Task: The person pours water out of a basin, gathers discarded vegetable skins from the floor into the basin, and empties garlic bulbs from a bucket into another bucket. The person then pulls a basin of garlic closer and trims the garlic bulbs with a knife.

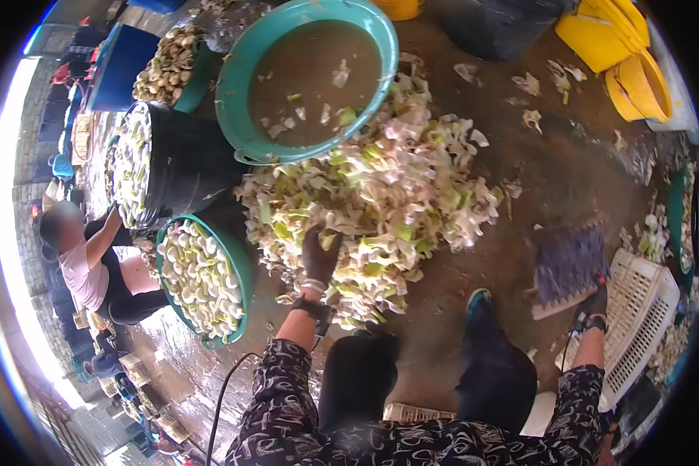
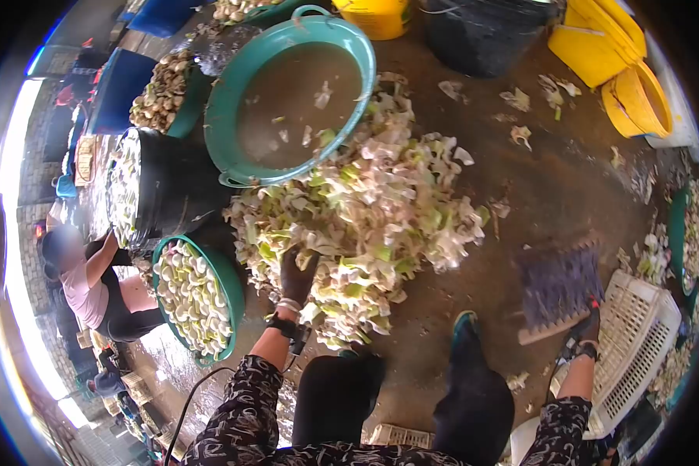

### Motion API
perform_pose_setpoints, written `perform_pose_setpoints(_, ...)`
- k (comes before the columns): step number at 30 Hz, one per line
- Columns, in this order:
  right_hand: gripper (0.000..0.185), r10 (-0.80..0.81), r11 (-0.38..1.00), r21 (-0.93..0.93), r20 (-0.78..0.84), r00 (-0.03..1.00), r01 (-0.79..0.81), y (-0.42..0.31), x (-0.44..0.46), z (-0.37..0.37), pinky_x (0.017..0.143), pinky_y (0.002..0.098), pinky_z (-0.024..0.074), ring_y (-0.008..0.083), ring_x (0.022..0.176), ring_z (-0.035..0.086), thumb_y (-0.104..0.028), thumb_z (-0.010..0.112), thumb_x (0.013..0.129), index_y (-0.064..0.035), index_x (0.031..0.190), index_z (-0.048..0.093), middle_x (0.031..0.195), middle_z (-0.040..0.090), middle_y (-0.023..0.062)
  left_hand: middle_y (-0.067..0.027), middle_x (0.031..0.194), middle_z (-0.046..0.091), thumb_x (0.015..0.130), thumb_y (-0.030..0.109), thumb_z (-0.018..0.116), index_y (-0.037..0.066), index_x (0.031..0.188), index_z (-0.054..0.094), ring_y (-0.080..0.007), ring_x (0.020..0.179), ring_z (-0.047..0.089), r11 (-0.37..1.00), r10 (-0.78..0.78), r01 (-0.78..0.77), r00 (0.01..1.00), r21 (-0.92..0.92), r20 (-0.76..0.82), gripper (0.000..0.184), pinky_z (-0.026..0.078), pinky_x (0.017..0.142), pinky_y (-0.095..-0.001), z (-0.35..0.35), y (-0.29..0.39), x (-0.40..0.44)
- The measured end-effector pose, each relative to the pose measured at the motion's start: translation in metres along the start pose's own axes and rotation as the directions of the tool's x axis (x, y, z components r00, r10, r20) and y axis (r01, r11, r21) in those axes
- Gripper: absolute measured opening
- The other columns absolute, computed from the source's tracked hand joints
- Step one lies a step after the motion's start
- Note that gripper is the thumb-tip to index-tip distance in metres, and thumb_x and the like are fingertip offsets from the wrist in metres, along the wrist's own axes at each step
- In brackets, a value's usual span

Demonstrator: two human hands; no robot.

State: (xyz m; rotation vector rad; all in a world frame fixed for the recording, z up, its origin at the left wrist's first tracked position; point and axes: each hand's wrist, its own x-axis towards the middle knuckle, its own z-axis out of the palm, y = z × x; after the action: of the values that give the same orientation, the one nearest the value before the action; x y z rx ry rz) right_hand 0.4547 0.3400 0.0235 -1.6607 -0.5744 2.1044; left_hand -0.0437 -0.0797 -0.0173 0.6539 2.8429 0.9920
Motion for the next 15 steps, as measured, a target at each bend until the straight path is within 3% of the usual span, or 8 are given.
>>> perform_pose_setpoints(2,0.054,-0.094,0.995,-0.046,-0.064,0.994,0.091,0.02,0.027,-0.045,0.092,0.0354,0.038,0.0269,0.108,0.047,-0.036,0.05,0.079,-0.0013,0.121,0.044,0.117,0.05,0.0123,-0.0183,0.102,0.054,0.07,0.035,0.071,-0.002,0.107,0.05,-0.0329,0.095,0.051,0.982,-0.031,0.048,0.995,0.185,-0.094,0.057,0.041,0.085,-0.038,-0.02,-0.058,0.004)
perform_pose_setpoints(3,0.054,-0.199,0.974,-0.113,-0.03,0.98,0.195,0.029,0.04,-0.072,0.092,0.0354,0.0377,0.0276,0.109,0.047,-0.033,0.051,0.079,0.0001,0.121,0.043,0.118,0.05,0.0134,-0.0198,0.104,0.053,0.069,0.041,0.069,-0.003,0.109,0.049,-0.0343,0.097,0.05,0.952,-0.204,0.225,0.972,0.208,-0.119,0.062,0.04,0.086,-0.0387,-0.031,-0.082,0.005)
perform_pose_setpoints(5,0.051,-0.549,0.595,-0.677,0.05,0.835,0.432,0.031,0.053,-0.09,0.089,0.0376,0.0393,0.0317,0.106,0.049,-0.029,0.053,0.077,0.0034,0.116,0.046,0.116,0.051,0.02,-0.0219,0.107,0.052,0.07,0.046,0.066,-0.004,0.108,0.05,-0.0354,0.1,0.05,0.879,-0.291,0.373,0.913,0.298,-0.286,0.065,0.04,0.086,-0.0394,-0.045,-0.134,-0.001)
perform_pose_setpoints(7,0.044,-0.845,0.148,-0.967,-0.232,0.482,-0.206,0.028,0.052,-0.063,0.083,0.0369,0.0415,0.0303,0.096,0.055,-0.032,0.052,0.079,-0.0001,0.109,0.054,0.104,0.059,0.0176,-0.0218,0.115,0.05,0.072,0.046,0.065,-0.001,0.114,0.049,-0.0354,0.103,0.049,0.792,-0.592,0.61,0.764,-0.011,-0.255,0.065,0.04,0.086,-0.0413,-0.058,-0.181,-0.004)
perform_pose_setpoints(8,0.038,-0.961,0.04,-0.992,-0.071,0.266,-0.119,0.03,0.059,-0.056,0.076,0.0381,0.0435,0.0331,0.087,0.058,-0.029,0.053,0.078,0.0024,0.099,0.058,0.092,0.061,0.0215,-0.0214,0.119,0.048,0.073,0.046,0.064,0.003,0.117,0.049,-0.0344,0.104,0.049,0.677,-0.735,0.713,0.653,-0.179,-0.182,0.063,0.041,0.086,-0.0418,-0.064,-0.202,-0.005)
perform_pose_setpoints(9,0.038,-0.971,0.044,-0.994,-0.066,0.228,-0.099,0.027,0.056,-0.039,0.076,0.0381,0.0435,0.0331,0.087,0.058,-0.029,0.053,0.078,0.0024,0.099,0.058,0.092,0.061,0.0215,-0.0166,0.123,0.047,0.073,0.046,0.064,0.006,0.118,0.05,-0.03,0.106,0.05,0.569,-0.821,0.776,0.556,-0.272,-0.132,0.062,0.041,0.086,-0.039,-0.068,-0.207,-0.007)
perform_pose_setpoints(14,0.031,-0.962,0.067,-0.959,0.011,0.274,0.276,0.009,0.048,0.015,0.076,0.0351,0.0435,0.0304,0.083,0.058,-0.023,0.052,0.08,0.0008,0.099,0.059,0.094,0.061,0.0158,-0.0139,0.128,0.043,0.074,0.048,0.062,0.006,0.13,0.035,-0.0246,0.116,0.041,0.346,-0.806,0.617,0.581,-0.706,0.113,0.076,0.035,0.093,-0.0358,0.001,-0.387,-0.016)
perform_pose_setpoints(15,0.028,-0.937,0.048,-0.885,0.121,0.328,0.462,0.015,0.035,0.053,0.073,0.0343,0.0449,0.0274,0.082,0.058,-0.021,0.051,0.081,-0.0009,0.099,0.059,0.093,0.061,0.0121,-0.0149,0.129,0.04,0.074,0.051,0.06,0.006,0.132,0.033,-0.0252,0.119,0.038,0.503,-0.807,0.7,0.59,-0.507,0.013,0.078,0.033,0.095,-0.0351,0.001,-0.364,-0.009)
